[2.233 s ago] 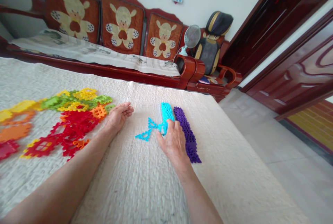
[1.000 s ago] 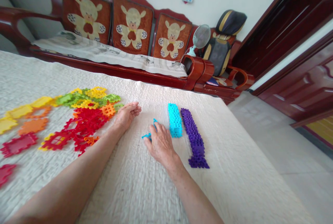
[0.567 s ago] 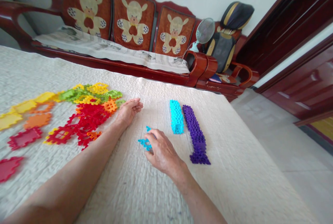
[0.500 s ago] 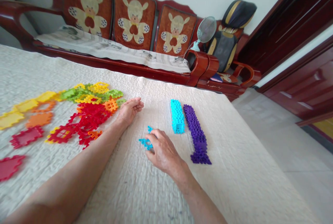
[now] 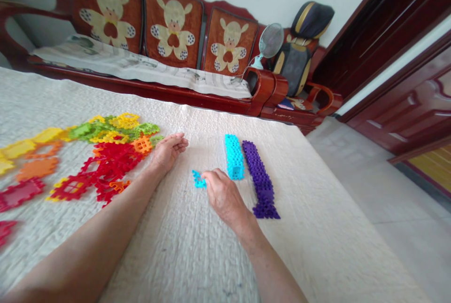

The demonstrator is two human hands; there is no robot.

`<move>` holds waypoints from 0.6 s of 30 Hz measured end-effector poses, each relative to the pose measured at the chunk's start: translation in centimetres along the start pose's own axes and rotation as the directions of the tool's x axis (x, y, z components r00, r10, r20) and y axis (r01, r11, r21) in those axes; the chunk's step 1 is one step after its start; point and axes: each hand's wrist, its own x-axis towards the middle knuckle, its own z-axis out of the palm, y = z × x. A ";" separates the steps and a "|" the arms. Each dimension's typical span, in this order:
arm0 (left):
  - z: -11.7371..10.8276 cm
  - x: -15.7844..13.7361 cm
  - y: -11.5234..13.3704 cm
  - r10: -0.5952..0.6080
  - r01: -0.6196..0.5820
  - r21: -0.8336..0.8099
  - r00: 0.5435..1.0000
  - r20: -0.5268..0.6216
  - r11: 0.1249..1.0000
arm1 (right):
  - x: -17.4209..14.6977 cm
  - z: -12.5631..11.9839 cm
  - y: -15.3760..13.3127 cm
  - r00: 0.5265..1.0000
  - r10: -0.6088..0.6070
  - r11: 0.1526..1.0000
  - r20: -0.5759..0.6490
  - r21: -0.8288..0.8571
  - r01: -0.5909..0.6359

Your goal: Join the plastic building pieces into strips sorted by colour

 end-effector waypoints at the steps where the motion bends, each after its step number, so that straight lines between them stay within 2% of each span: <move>1: 0.0 0.0 0.0 -0.001 0.001 -0.001 1.000 -0.004 1.000 | 0.0 -0.7 0.6 0.999 0.027 0.999 -0.016 -0.016 -0.028; 5: 0.0 0.1 0.0 -0.003 0.003 0.002 1.000 -0.007 1.000 | -0.6 -3.6 3.4 0.992 0.116 0.989 -0.054 -0.087 -0.121; 8: 0.0 0.0 0.0 -0.003 0.003 0.003 1.000 -0.005 1.000 | -1.2 -4.6 5.1 0.985 0.157 0.980 -0.064 -0.117 -0.164; 18: 0.0 -0.1 0.1 0.001 0.000 0.021 1.000 -0.016 1.000 | -2.0 -3.6 6.6 0.983 0.178 0.973 -0.032 -0.140 -0.181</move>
